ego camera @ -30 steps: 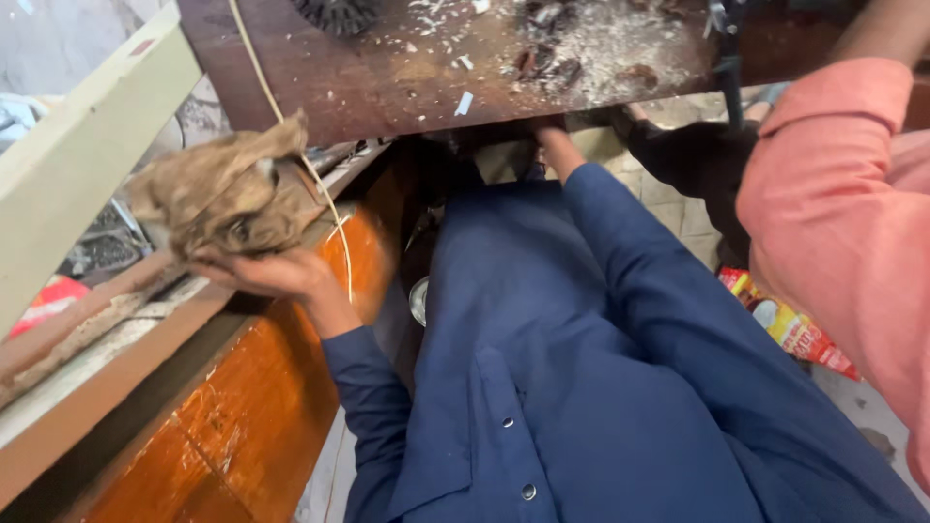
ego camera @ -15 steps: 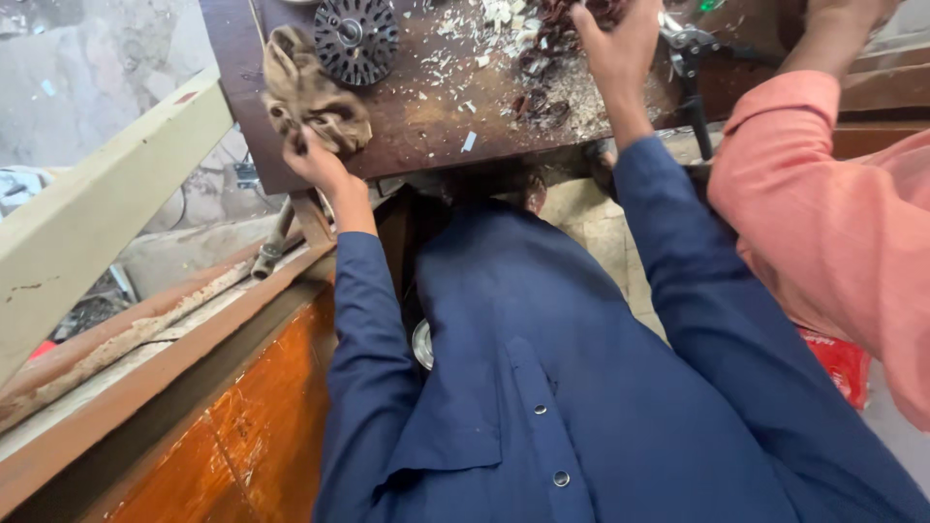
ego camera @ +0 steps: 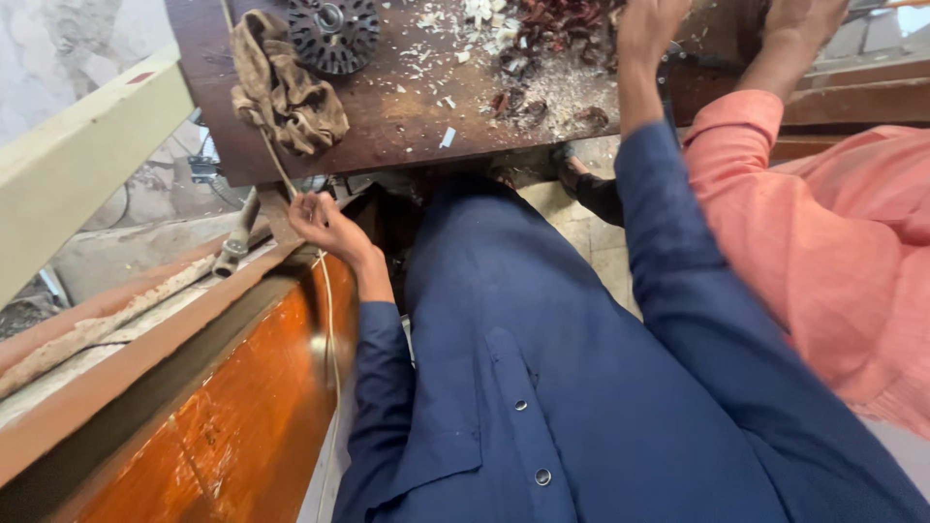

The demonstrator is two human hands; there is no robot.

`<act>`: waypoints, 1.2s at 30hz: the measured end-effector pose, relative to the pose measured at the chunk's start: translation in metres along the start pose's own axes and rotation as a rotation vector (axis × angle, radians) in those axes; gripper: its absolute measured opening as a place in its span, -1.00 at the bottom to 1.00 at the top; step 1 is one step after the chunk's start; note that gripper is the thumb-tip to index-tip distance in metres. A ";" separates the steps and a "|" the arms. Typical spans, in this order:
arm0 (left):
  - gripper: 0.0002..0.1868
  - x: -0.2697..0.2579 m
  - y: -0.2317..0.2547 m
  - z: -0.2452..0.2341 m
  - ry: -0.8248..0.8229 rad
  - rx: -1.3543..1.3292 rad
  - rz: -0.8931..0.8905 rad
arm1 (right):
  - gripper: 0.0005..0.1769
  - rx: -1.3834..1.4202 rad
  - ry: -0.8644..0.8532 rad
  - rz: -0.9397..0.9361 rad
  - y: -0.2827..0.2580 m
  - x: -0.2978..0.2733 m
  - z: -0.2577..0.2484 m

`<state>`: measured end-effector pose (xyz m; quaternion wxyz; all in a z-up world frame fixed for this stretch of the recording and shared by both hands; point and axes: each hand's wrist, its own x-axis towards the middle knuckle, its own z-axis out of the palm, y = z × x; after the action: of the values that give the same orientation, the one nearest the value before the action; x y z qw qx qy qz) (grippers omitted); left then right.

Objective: The person uses pliers to strip copper wire from a motor component on a wooden workbench. They then use a screwdriver to pry apart a small black plastic part. Finally, they gather loose copper wire scraps from the table and place them into a container.

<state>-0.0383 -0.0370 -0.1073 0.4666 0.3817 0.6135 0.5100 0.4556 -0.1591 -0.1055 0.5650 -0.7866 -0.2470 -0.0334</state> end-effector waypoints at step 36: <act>-0.87 -0.047 0.013 -0.012 -0.382 0.155 -0.078 | -0.48 -0.680 0.060 0.429 -0.029 -0.123 -0.070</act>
<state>-0.0366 -0.0821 -0.0855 0.5629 0.4823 0.5657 0.3612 0.3515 -0.2588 -0.0954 0.2738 -0.9610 -0.0357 -0.0176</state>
